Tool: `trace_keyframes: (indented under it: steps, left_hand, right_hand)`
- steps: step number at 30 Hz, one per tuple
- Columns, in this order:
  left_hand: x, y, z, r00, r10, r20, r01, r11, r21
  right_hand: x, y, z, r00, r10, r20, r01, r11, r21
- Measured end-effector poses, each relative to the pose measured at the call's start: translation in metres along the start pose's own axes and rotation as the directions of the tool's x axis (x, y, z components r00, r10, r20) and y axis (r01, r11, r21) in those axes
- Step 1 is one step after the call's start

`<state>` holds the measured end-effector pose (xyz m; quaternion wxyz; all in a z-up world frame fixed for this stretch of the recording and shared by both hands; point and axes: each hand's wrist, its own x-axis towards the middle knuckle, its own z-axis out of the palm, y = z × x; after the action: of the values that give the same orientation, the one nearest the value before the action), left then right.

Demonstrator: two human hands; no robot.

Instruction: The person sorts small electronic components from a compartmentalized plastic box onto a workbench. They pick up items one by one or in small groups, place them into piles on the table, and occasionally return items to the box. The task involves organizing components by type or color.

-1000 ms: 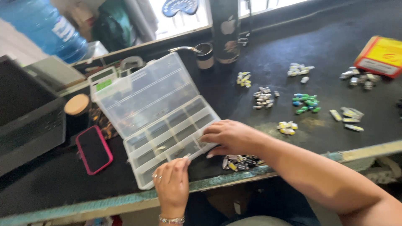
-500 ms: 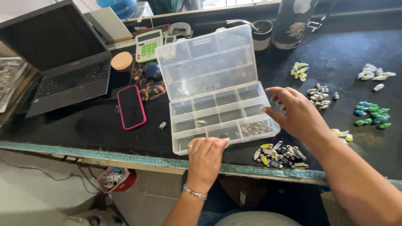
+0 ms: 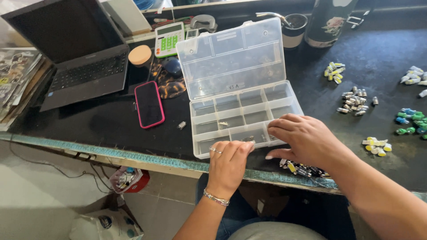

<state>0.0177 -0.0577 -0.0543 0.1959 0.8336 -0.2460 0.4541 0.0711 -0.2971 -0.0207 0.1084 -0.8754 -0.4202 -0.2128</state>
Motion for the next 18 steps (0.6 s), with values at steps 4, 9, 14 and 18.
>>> trace_keyframes:
  steps: [4, 9, 14, 18]
  left_hand:
    - [-0.003, 0.0, -0.001, 1.0, 0.009, 0.026, -0.009, 1.0, 0.006]
    - [-0.005, -0.002, -0.002, 0.998, 0.006, 0.06, -0.005, 1.0, -0.017]
    - [-0.003, 0.0, -0.005, 0.998, 0.007, 0.07, -0.005, 1.0, -0.02]
    - [-0.003, 0.001, -0.006, 0.997, 0.004, 0.081, -0.002, 1.0, -0.019]
  right_hand:
    - [0.0, 0.0, -0.003, 0.989, 0.026, 0.143, -0.028, 1.0, 0.008]
    - [0.0, -0.003, 0.003, 0.975, 0.072, 0.211, -0.053, 0.994, -0.091]
    - [-0.004, 0.002, 0.012, 0.962, 0.12, 0.246, -0.079, 0.982, -0.171]
    - [-0.004, 0.001, 0.012, 0.96, 0.132, 0.249, -0.078, 0.973, -0.217]
